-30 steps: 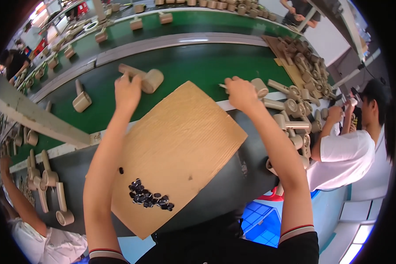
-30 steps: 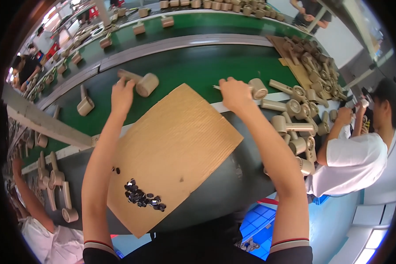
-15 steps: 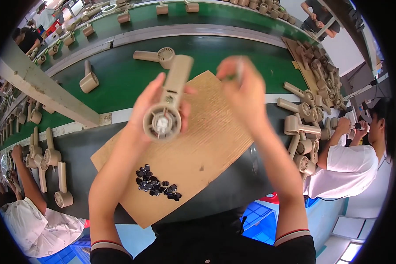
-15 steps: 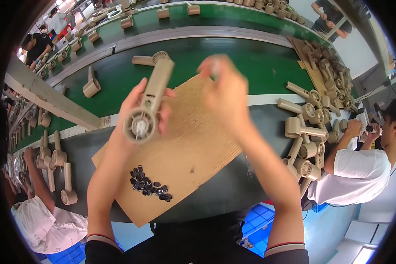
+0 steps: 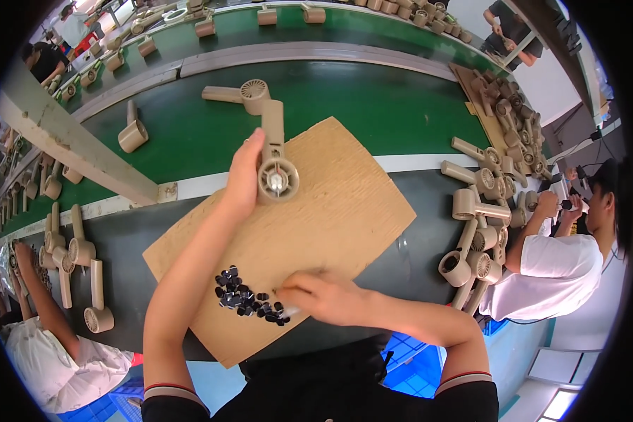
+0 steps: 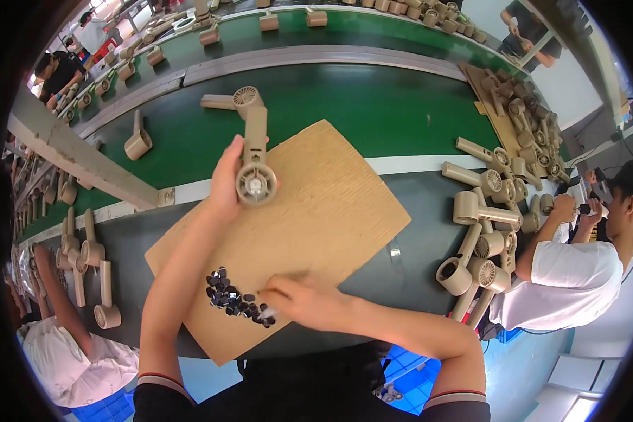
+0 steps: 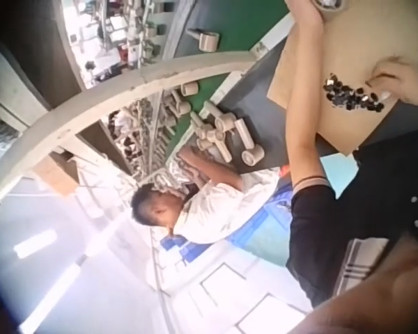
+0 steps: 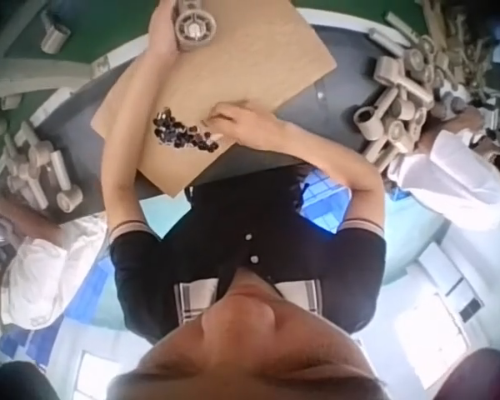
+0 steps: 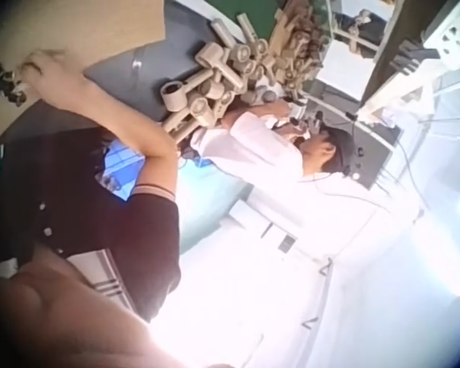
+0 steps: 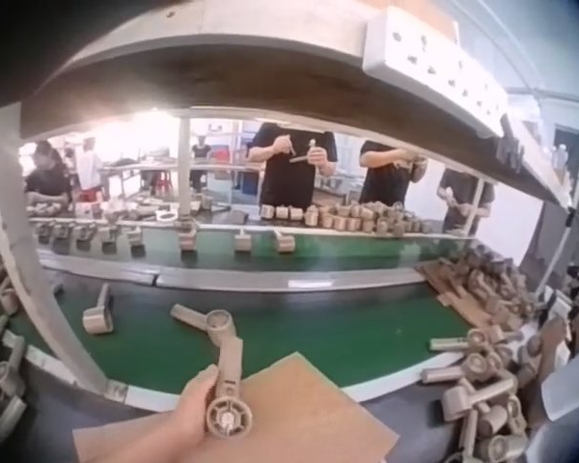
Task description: The person assembles small electronic components into plastic housings on a work board, using a positioning tool to place the components precisely.
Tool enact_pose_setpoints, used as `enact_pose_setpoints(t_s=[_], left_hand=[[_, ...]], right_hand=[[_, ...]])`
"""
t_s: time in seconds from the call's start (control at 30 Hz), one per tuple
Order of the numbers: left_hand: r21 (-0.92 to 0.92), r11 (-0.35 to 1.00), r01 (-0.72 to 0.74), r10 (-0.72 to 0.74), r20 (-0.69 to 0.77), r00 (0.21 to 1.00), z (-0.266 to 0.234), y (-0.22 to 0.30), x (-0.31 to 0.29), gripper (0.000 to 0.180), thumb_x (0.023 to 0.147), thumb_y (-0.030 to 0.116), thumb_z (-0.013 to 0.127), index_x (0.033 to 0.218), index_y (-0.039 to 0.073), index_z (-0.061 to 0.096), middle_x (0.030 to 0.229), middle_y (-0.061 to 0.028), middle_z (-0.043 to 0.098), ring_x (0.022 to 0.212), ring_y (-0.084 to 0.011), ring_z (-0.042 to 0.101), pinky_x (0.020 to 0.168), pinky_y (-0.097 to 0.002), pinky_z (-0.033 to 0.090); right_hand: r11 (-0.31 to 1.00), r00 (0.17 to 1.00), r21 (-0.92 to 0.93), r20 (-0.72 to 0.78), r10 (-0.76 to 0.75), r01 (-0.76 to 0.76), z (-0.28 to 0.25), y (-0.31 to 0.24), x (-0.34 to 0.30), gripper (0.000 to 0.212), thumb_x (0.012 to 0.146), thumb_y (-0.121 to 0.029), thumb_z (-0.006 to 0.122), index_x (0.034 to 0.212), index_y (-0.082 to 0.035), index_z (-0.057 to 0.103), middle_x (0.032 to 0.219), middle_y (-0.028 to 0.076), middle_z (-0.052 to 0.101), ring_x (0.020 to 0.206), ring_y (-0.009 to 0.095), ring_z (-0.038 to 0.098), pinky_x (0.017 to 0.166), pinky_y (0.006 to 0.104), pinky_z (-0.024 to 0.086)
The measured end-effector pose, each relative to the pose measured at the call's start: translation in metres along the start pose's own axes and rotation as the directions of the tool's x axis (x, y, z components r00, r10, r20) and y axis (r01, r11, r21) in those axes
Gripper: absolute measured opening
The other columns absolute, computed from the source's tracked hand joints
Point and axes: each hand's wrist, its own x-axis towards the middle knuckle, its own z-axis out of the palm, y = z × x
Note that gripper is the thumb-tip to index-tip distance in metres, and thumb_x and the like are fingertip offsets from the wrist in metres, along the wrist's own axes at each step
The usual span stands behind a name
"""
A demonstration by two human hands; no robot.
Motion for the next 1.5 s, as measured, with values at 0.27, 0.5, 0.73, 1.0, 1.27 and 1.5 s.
enact_pose_setpoints(t_s=[0.27, 0.5, 0.73, 1.0, 1.27, 1.5], left_hand=[[0.287, 0.953, -0.101, 0.027, 0.252, 0.967, 0.012, 0.007, -0.02, 0.039, 0.103, 0.034, 0.041, 0.124, 0.002, 0.05, 0.098, -0.004, 0.054, 0.093, -0.0089, 0.053, 0.08, -0.0244, 0.044], [0.241, 0.964, -0.11, 0.029, 0.317, 0.948, 0.016, 0.006, -0.026, 0.052, 0.1, 0.025, 0.041, 0.144, -0.002, 0.039, 0.122, -0.008, 0.057, 0.104, -0.0124, 0.054, 0.09, -0.0261, 0.044], [0.398, 0.896, -0.198, 0.062, 0.33, 0.942, 0.011, 0.0, -0.02, 0.062, 0.088, 0.016, 0.04, 0.146, -0.005, 0.037, 0.127, -0.0104, 0.058, 0.103, -0.0139, 0.058, 0.089, -0.0255, 0.046], [0.322, 0.926, -0.196, 0.072, 0.361, 0.93, 0.016, 0.002, -0.02, 0.062, 0.083, 0.008, 0.047, 0.143, -0.003, 0.041, 0.112, -0.0106, 0.062, 0.095, -0.013, 0.061, 0.08, -0.0253, 0.049], [0.367, 0.925, -0.102, -0.052, 0.385, 0.921, 0.014, 0.011, -0.017, 0.064, 0.078, -0.001, 0.052, 0.141, -0.003, 0.043, 0.078, -0.0086, 0.067, 0.066, -0.0138, 0.065, 0.063, -0.0265, 0.052], [0.45, 0.889, -0.09, -0.119, 0.416, 0.901, 0.014, 0.017, -0.02, 0.06, 0.075, 0.001, 0.052, 0.134, -0.004, 0.049, 0.079, -0.0082, 0.067, 0.066, -0.0117, 0.064, 0.061, -0.0259, 0.05]], right_hand=[[0.869, 0.675, 0.273, -0.549, 0.493, -0.413, -0.06, 0.054, 0.059, 0.014, 0.085, -0.003, 0.069, 0.1, -0.004, 0.07, 0.091, 0.01, 0.068, 0.079, 0.018, 0.065, 0.068, 0.0274, 0.051], [0.939, 0.711, 0.269, -0.616, 0.338, -0.214, -0.043, 0.079, 0.062, 0.015, 0.082, 0.005, 0.07, 0.096, -0.001, 0.071, 0.092, 0.008, 0.068, 0.079, 0.015, 0.065, 0.066, 0.0269, 0.051], [0.923, 0.669, 0.313, -0.64, 0.378, -0.222, -0.041, 0.073, 0.065, 0.018, 0.081, 0.009, 0.068, 0.097, 0.001, 0.071, 0.093, 0.009, 0.067, 0.08, 0.018, 0.066, 0.067, 0.0265, 0.052], [0.953, 0.749, 0.213, -0.59, 0.302, -0.216, -0.048, 0.068, 0.057, 0.013, 0.083, 0.004, 0.067, 0.096, 0.0, 0.07, 0.089, 0.008, 0.065, 0.079, 0.017, 0.065, 0.066, 0.0275, 0.051], [0.785, 0.763, -0.122, -0.364, 0.534, -0.607, -0.046, 0.086, 0.05, 0.015, 0.083, -0.009, 0.064, 0.078, -0.001, 0.052, 0.069, 0.019, 0.061, 0.064, 0.035, 0.064, 0.057, 0.0439, 0.049], [0.749, 0.777, -0.235, -0.317, 0.543, -0.619, -0.042, 0.085, 0.058, 0.012, 0.081, -0.009, 0.06, 0.083, 0.001, 0.053, 0.073, 0.022, 0.064, 0.069, 0.041, 0.065, 0.061, 0.0501, 0.051]])
